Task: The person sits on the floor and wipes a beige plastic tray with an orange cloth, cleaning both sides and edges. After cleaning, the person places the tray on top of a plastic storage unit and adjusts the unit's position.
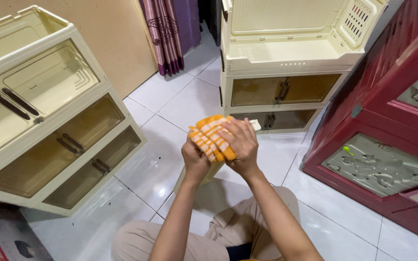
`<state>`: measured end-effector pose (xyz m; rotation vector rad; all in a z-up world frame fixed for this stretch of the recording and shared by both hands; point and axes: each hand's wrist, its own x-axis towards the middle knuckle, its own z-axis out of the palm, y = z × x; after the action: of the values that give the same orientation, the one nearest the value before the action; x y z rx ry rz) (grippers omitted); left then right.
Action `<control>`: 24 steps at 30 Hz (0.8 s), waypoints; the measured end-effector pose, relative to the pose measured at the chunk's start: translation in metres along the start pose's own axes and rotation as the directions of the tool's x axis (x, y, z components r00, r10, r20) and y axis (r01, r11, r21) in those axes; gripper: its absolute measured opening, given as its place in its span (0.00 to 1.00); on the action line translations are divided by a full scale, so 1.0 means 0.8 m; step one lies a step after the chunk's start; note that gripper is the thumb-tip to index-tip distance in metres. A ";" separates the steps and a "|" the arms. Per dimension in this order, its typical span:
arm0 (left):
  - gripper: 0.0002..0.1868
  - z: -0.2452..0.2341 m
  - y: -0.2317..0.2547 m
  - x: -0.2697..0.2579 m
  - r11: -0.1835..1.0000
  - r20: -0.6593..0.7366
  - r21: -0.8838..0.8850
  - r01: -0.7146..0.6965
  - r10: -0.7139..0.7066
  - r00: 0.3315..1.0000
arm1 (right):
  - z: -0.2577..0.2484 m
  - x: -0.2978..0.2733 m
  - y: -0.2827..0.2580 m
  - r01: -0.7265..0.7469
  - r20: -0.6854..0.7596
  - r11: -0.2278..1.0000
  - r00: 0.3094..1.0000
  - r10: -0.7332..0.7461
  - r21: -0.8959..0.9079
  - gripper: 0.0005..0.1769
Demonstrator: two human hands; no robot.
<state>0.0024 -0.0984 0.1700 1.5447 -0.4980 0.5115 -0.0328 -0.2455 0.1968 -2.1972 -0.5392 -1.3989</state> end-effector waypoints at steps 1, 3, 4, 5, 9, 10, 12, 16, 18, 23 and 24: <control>0.14 0.001 0.000 -0.002 0.996 -0.024 -0.005 0.088 -0.088 0.996 | 0.000 -0.004 0.009 0.010 -0.024 1.000 1.000 -0.011 -0.022 0.23; 0.11 0.004 -0.002 0.000 0.997 -0.029 0.028 0.068 -0.067 0.997 | 0.000 -0.013 0.029 -0.024 -0.081 0.997 0.997 0.018 -0.070 0.24; 0.10 0.005 -0.005 -0.002 0.997 -0.026 0.044 0.059 -0.057 0.998 | -0.001 -0.021 0.038 -0.046 -0.111 0.994 0.993 0.035 -0.097 0.24; 0.10 0.006 -0.008 -0.005 0.997 -0.029 0.057 0.045 -0.044 0.999 | 0.000 -0.028 0.046 -0.138 -0.132 0.990 0.983 0.131 -0.041 0.26; 0.11 0.012 -0.030 -0.015 0.996 -0.021 -0.074 0.055 -0.057 0.998 | 0.002 -0.050 0.076 -0.446 -0.106 0.823 0.854 0.509 0.351 0.30; 0.11 0.014 -0.035 -0.019 0.986 -0.013 -0.149 0.078 -0.081 0.997 | 0.002 -0.053 0.080 -0.500 -0.054 0.723 0.804 0.592 0.476 0.31; 0.13 0.019 -0.045 -0.023 0.951 -0.010 -0.297 0.088 -0.096 0.995 | -0.002 -0.050 0.088 -0.515 0.001 0.620 0.770 0.638 0.592 0.29; 0.19 0.024 -0.049 -0.018 0.917 -0.071 -0.371 0.148 -0.187 0.980 | -0.010 -0.032 0.085 -0.471 -0.044 0.741 0.830 0.556 0.478 0.25; 0.25 0.015 -0.043 -0.017 0.958 -0.089 -0.223 0.179 -0.203 0.975 | -0.013 -0.020 0.075 -0.404 -0.078 0.862 0.892 0.445 0.306 0.26; 0.28 -0.026 -0.034 -0.022 0.823 0.043 0.551 -0.135 0.133 0.990 | 0.004 -0.009 0.039 -0.220 -0.006 0.973 0.975 0.221 0.073 0.31; 0.26 -0.030 -0.037 -0.027 0.803 0.095 0.581 -0.134 0.096 0.991 | 0.012 -0.013 0.029 -0.193 0.035 0.980 0.981 0.192 0.051 0.31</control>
<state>0.0021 -0.0732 0.1342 2.1415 -0.5086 0.7641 -0.0169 -0.2593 0.1799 -2.1666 -0.3590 -1.2380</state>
